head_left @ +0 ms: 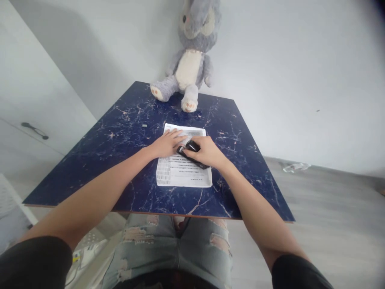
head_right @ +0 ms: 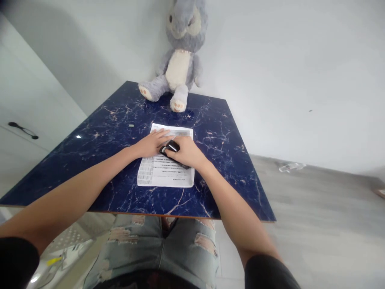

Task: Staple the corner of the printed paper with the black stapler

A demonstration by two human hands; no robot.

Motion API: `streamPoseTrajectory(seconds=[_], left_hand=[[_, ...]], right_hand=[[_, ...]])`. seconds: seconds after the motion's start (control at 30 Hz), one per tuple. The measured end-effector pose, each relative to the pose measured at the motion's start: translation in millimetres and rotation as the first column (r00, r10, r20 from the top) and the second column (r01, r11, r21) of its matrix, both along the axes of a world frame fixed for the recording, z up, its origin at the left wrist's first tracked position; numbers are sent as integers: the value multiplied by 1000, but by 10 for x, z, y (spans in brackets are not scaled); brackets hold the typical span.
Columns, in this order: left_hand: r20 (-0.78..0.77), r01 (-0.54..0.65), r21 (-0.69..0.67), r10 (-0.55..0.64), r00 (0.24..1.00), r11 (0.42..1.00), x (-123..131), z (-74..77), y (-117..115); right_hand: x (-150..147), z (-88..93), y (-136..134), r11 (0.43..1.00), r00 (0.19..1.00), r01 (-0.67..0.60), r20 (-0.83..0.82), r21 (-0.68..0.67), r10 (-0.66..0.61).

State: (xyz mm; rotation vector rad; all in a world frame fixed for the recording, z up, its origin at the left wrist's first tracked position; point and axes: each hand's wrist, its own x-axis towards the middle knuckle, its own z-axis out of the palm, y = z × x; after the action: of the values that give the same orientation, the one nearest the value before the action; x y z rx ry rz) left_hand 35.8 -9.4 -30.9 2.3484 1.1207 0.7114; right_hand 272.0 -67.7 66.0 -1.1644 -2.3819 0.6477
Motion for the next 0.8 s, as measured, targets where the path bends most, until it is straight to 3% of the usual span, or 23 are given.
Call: streamPoseTrajectory(seconds=[0.13, 0.23, 0.3, 0.37, 0.43, 0.6, 0.8], left_hand=[[194, -27, -39, 34, 980, 999, -25, 32, 68], [454, -157, -116, 193, 870, 981, -76, 112, 106], [617, -200, -202, 284, 734, 959, -112, 170, 114], [718, -141, -313, 331, 612, 939, -133, 218, 107], [740, -60, -418, 378, 556, 907, -129, 250, 91], [700, -52, -486, 424, 574, 872, -73, 258, 71], [708, -30, -471, 398, 583, 881, -80, 228, 90]], right_hand=[[-163, -126, -15, 998, 993, -48, 111, 33, 44], [-64, -103, 57, 982, 986, -125, 90, -142, 139], [97, -35, 129, 891, 961, -258, -3, -373, 277], [275, 31, 204, 750, 922, -365, -104, -552, 372], [412, 60, 268, 659, 908, -395, -164, -640, 386], [492, -9, 328, 596, 913, -395, -226, -699, 340], [472, -25, 293, 650, 915, -394, -207, -650, 348]])
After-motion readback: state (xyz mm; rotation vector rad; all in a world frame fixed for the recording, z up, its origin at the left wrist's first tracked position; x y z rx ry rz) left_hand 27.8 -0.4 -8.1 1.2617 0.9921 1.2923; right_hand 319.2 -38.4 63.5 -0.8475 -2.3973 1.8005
